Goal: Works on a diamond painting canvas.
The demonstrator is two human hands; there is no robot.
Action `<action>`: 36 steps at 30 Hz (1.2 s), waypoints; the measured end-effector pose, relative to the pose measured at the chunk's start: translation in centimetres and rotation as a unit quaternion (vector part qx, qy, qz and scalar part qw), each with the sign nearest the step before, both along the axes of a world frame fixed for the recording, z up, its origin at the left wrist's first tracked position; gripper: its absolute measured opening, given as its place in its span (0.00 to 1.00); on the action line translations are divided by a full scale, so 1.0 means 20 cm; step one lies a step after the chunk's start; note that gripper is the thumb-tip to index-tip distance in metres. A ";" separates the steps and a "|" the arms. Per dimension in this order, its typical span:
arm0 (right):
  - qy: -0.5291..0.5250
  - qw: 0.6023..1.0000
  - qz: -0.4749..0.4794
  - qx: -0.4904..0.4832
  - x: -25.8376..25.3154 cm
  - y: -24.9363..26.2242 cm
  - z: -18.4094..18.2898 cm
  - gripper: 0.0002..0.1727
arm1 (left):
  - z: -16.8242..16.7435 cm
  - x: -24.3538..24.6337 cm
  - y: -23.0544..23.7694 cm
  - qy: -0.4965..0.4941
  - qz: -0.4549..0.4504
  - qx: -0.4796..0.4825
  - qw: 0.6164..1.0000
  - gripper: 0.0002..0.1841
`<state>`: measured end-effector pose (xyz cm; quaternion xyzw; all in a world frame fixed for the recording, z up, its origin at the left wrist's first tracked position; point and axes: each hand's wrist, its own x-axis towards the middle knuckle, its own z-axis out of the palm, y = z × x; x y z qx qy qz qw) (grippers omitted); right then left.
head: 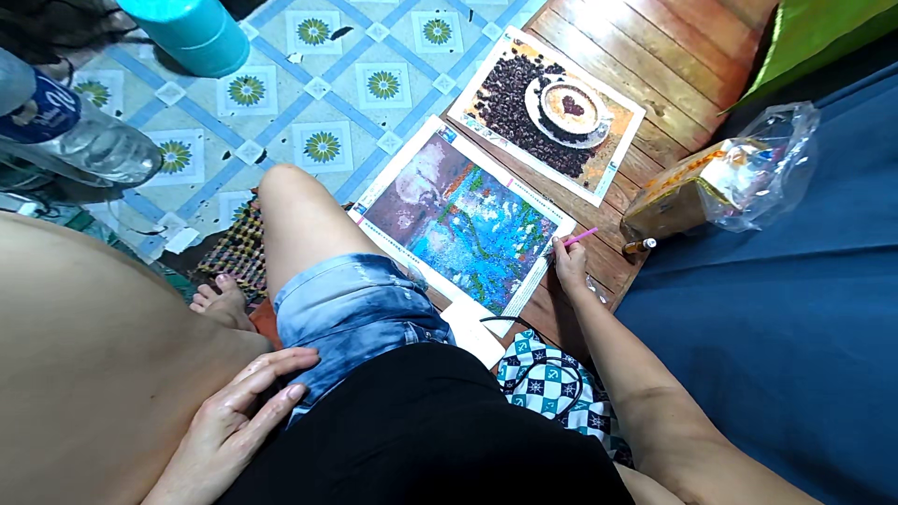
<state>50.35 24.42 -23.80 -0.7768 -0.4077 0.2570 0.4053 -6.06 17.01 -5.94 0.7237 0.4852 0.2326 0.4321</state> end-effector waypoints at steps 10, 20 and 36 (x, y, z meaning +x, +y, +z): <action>-0.076 0.997 0.009 -0.016 -0.03 -0.02 0.02 0.20 | 0.00 0.00 0.01 0.000 0.000 -0.001 1.000 0.19; -0.090 0.996 0.019 -0.009 -0.04 -0.02 0.03 0.20 | 0.00 0.00 0.00 -0.003 0.002 -0.006 1.000 0.19; -0.133 0.989 0.059 -0.024 -0.03 -0.03 0.00 0.19 | -0.01 0.00 0.00 -0.003 0.003 -0.003 1.000 0.19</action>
